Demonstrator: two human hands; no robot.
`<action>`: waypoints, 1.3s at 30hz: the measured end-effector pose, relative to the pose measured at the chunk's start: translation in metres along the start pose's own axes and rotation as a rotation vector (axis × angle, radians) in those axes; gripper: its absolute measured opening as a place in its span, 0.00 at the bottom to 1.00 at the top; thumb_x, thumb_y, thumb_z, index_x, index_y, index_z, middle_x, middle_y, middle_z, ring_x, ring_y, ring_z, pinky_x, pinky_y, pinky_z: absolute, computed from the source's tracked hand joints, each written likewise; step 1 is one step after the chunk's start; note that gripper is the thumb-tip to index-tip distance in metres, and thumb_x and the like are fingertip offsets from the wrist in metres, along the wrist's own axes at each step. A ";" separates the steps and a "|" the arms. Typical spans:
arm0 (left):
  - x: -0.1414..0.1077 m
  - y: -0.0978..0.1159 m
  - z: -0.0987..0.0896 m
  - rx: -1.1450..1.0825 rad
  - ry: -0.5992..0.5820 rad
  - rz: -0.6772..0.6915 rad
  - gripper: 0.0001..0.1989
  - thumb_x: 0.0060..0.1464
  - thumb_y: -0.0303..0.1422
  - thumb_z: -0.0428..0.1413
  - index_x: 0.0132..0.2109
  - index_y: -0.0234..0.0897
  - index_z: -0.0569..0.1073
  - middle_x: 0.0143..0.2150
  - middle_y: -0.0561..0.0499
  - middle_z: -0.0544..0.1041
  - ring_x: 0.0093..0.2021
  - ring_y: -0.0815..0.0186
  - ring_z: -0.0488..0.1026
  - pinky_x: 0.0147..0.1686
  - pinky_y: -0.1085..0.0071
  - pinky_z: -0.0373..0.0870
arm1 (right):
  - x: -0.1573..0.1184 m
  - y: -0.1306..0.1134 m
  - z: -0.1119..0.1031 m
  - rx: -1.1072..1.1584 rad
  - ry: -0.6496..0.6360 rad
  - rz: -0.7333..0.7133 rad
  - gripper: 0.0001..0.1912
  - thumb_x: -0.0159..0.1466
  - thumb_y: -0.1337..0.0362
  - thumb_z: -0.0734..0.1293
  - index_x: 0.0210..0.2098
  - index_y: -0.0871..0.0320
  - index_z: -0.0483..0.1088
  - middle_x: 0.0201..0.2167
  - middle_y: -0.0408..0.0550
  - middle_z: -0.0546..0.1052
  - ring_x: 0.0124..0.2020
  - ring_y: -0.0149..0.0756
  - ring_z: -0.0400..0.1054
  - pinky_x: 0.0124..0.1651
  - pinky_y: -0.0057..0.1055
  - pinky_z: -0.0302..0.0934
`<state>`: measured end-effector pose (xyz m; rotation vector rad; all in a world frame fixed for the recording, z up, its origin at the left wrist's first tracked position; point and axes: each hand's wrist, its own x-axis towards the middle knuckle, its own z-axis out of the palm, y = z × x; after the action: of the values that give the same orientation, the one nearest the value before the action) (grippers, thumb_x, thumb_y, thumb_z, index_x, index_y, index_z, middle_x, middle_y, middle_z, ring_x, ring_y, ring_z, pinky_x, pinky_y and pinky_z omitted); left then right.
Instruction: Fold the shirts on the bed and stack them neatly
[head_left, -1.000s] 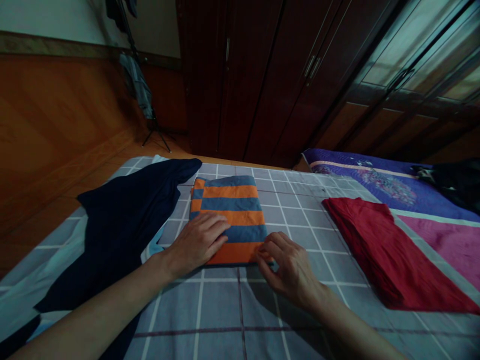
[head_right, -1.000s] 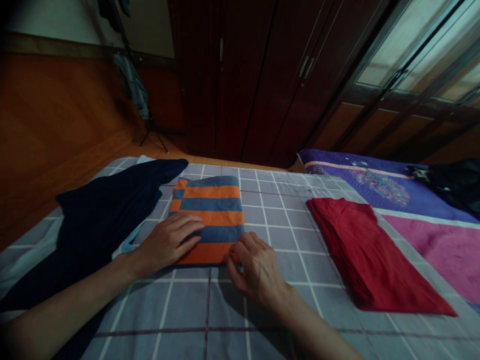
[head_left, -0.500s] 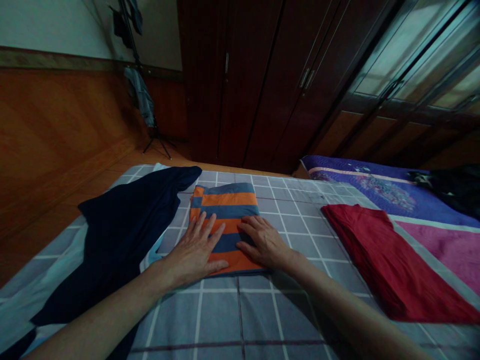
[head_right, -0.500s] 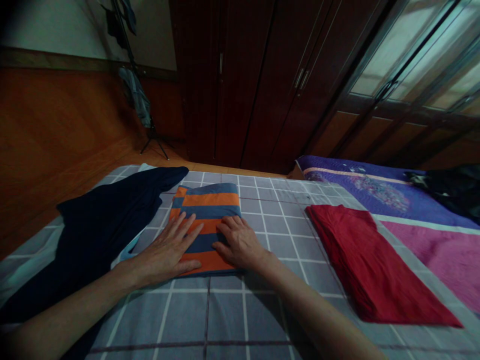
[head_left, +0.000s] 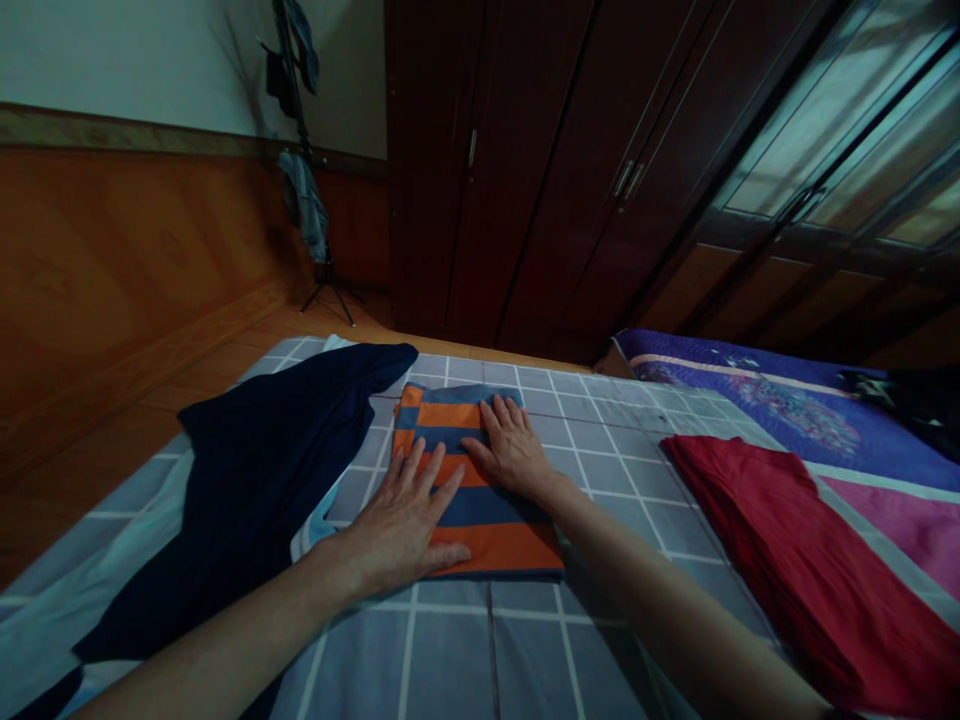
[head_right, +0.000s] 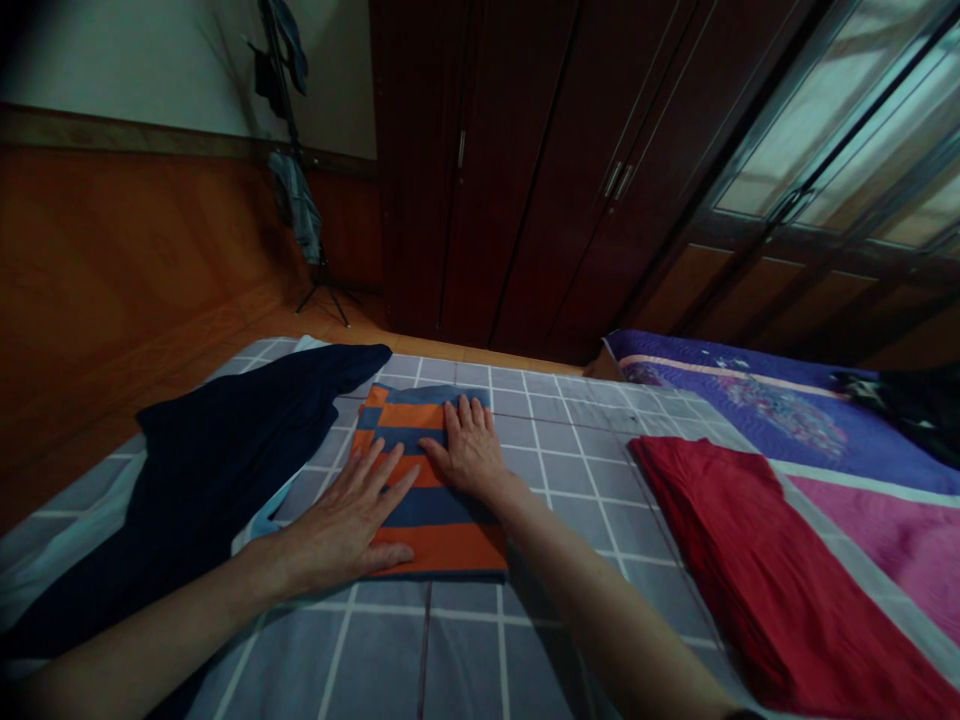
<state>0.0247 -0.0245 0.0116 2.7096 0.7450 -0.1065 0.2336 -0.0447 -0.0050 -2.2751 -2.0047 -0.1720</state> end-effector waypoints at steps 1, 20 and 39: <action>0.000 0.000 0.000 -0.006 0.008 0.003 0.43 0.54 0.56 0.49 0.69 0.41 0.47 0.70 0.39 0.34 0.67 0.43 0.26 0.63 0.44 0.38 | 0.003 -0.001 0.002 -0.001 -0.012 0.004 0.39 0.66 0.43 0.53 0.65 0.67 0.52 0.65 0.64 0.53 0.65 0.56 0.44 0.64 0.49 0.39; -0.002 0.004 -0.012 -0.074 -0.038 0.000 0.44 0.52 0.56 0.51 0.69 0.39 0.47 0.70 0.37 0.34 0.67 0.41 0.25 0.62 0.41 0.36 | 0.050 -0.014 0.012 -0.045 -0.027 0.009 0.37 0.67 0.43 0.50 0.66 0.61 0.50 0.64 0.65 0.54 0.62 0.59 0.50 0.59 0.53 0.41; 0.001 0.003 -0.008 -0.091 0.000 0.000 0.43 0.50 0.55 0.54 0.68 0.40 0.52 0.70 0.37 0.38 0.67 0.40 0.28 0.61 0.39 0.38 | 0.094 -0.063 0.015 0.068 -0.001 -0.041 0.39 0.65 0.39 0.49 0.63 0.63 0.55 0.63 0.65 0.56 0.63 0.58 0.49 0.60 0.53 0.41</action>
<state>0.0267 -0.0238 0.0194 2.6234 0.7323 -0.0710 0.1829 0.0575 -0.0053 -2.1953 -2.0265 -0.1042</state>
